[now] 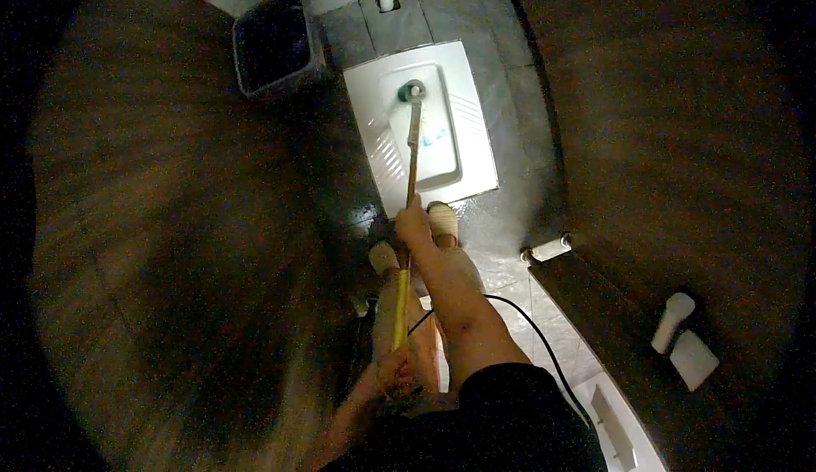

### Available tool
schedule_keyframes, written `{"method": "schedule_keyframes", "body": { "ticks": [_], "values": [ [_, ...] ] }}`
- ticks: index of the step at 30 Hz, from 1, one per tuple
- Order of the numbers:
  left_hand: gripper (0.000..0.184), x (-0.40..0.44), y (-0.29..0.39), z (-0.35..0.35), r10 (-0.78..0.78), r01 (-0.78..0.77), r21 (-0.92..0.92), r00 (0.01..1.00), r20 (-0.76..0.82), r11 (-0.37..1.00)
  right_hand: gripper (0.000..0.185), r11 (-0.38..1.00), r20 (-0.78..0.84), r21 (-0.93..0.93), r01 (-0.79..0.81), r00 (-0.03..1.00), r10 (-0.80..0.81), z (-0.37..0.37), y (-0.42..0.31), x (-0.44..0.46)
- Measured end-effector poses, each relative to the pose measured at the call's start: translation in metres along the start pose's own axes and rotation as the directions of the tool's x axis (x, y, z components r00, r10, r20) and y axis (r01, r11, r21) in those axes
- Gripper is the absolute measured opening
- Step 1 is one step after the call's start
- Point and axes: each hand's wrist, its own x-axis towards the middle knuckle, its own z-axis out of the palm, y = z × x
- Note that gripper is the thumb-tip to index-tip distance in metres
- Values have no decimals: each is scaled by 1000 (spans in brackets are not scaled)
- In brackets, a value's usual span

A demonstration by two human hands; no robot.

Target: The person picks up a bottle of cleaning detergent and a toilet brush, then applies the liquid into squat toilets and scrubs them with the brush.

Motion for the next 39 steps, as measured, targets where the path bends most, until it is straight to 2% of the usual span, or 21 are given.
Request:
{"method": "schedule_keyframes", "body": {
  "ticks": [2, 3, 6, 8, 9, 10, 12, 14, 15, 17, 18, 19, 22, 23, 26, 27, 28, 29, 31, 37, 39],
  "values": [
    [33, -19, 16, 12, -31, 31, 3, 999, -32, 1000, 39, 998, 19, 53, -33, 999, 32, 0, -2, -16],
    [32, -34, 2, 1, -58, 66, -127, 996, 68, 990, 41, 993, 43, 100, -67, 997, 63, 3, 1, -34],
    [27, -75, -31, -44, -47, 222, -430, 923, 382, 875, 51, 971, -64, -135, 196, 976, -206, 24, 24, -95],
    [25, -74, -36, -46, -20, 290, -510, 883, 470, 810, 54, 995, 83, 4, -104, 991, 103, 21, 10, -96],
    [27, -64, -24, -34, -64, 115, -277, 980, 186, 954, 55, 978, 136, 38, -204, 971, 197, 18, 3, -89],
    [29, -56, -15, -23, -9, 12, 26, 994, -111, 1000, 58, 984, 205, 49, -172, 966, 158, 11, -8, -59],
    [28, -53, 0, -10, -5, 15, 86, 993, -121, 996, 60, 988, 258, 68, -137, 959, 115, 2, -17, -53],
    [28, -58, -8, 11, -8, 24, 118, 991, -136, 993, 45, 958, 203, 173, -228, 960, 192, -11, -26, -80],
    [25, -64, -35, 15, 320, -132, 495, 893, -316, 859, 42, 986, 25, 131, -104, 995, 101, 22, 14, -92],
    [23, -78, -50, 5, 626, -116, 808, 698, -348, 578, 44, 974, 104, 112, -196, 977, 185, 16, 4, -111],
    [25, -82, -35, -10, 262, -115, 438, 920, -292, 892, 45, 961, 166, 86, -262, 955, 245, 11, -1, -115],
    [27, -79, -17, -20, -51, 51, 19, 998, -21, 999, 45, 964, 155, 96, -246, 961, 230, 8, -11, -95],
    [32, -67, 10, 7, -68, 70, 13, 994, -81, 997, 49, 968, 194, 104, -228, 959, 205, 2, -12, -63],
    [32, -72, -4, -3, -70, 71, 0, 994, -78, 998, 48, 974, 196, -196, 116, 978, -76, 13, 14, -72],
    [37, -78, -41, -59, -65, 46, 186, 993, 95, 981, 48, 992, -58, 101, 71, 996, -65, 52, 46, -121],
    [37, -80, -46, -59, -40, 30, 208, 998, 42, 978, 47, 954, -211, -11, 299, 932, -294, 61, 55, -130],
    [37, -83, -46, -52, -17, 20, 233, 1000, -13, 972, 47, 957, -207, -11, 291, 935, -287, 62, 62, -128],
    [38, -85, -46, -55, 17, 0, 270, 998, -63, 963, 47, 996, -51, 36, 80, 996, -78, 60, 54, -129],
    [38, -87, -48, -58, 95, -36, 332, 982, -165, 943, 46, 990, 122, 49, -132, 985, 125, 52, 35, -129],
    [39, -86, -32, -35, 223, -169, 409, 971, -88, 897, 45, 991, 16, 124, -58, 998, 57, -2, -9, -112],
    [39, -108, -34, -27, 114, -70, 326, 987, -117, 943, 45, 981, 5, 167, -97, 995, 98, -4, 7, -134]
  ]
}}
